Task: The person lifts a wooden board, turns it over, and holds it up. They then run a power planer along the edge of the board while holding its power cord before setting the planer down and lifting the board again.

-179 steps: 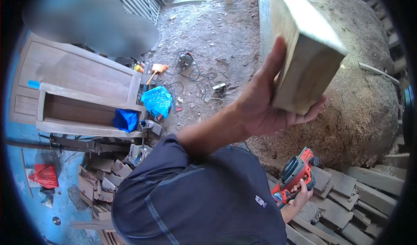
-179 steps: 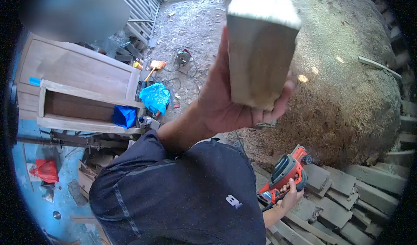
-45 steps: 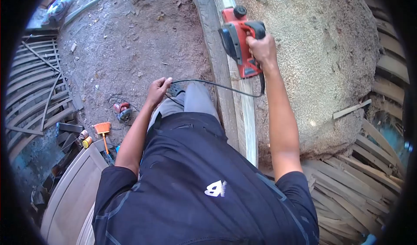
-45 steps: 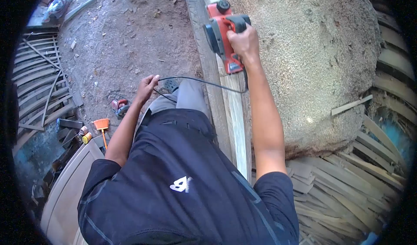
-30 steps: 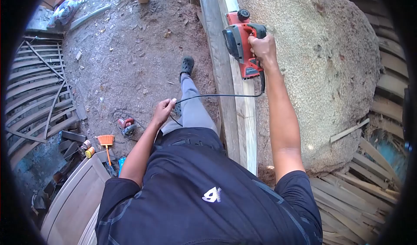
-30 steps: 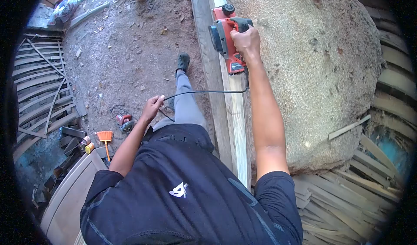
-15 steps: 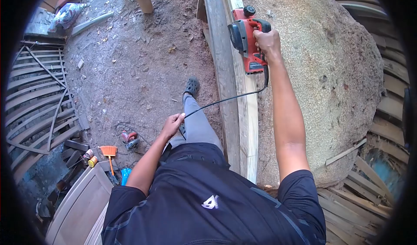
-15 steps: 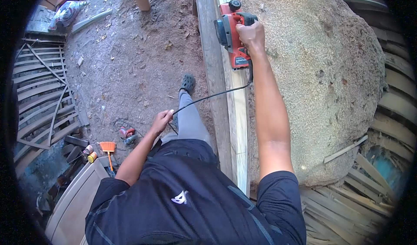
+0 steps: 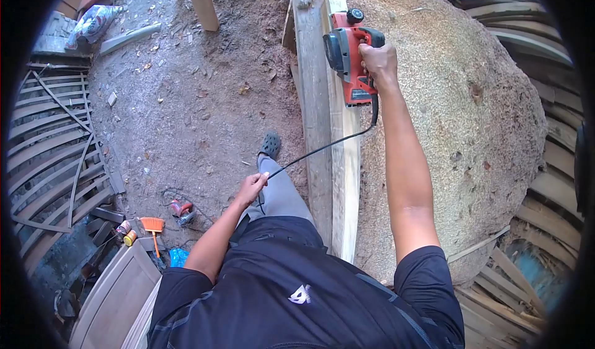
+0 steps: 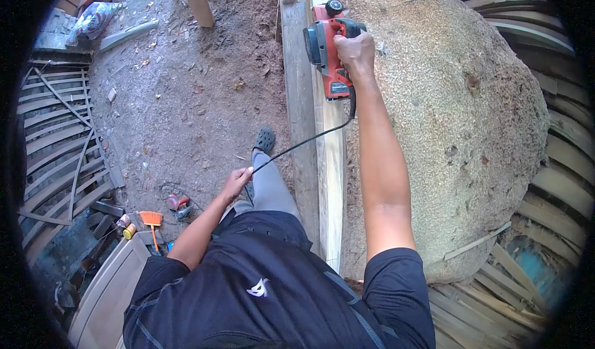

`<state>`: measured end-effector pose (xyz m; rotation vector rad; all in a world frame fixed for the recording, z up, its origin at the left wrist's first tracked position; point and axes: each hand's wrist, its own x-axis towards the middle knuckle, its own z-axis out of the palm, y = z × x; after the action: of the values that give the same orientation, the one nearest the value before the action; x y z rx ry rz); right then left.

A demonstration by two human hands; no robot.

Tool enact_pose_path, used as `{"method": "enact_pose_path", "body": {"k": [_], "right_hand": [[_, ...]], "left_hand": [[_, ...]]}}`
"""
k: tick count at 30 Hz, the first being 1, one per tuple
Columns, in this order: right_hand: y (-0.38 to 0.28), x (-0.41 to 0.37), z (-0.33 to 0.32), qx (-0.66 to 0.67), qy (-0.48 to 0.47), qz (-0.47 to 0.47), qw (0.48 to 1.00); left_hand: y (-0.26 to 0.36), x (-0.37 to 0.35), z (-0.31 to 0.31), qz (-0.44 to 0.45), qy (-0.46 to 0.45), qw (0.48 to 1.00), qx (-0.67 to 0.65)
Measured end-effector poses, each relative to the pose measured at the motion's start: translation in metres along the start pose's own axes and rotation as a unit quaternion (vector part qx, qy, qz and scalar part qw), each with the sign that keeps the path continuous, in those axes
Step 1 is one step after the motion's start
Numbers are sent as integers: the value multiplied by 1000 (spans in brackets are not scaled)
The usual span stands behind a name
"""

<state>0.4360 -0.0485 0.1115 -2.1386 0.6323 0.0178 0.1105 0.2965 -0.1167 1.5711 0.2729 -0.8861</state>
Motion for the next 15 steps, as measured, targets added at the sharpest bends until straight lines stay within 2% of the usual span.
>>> {"method": "enact_pose_path", "body": {"k": [4,15], "right_hand": [[-8,30,10,-24,23,-27,999],[-43,90,28,5,-3,-37,999]], "left_hand": [[13,19,0,-37,-22,999,-4],[35,57,7,-29,-19,997,-62]]}}
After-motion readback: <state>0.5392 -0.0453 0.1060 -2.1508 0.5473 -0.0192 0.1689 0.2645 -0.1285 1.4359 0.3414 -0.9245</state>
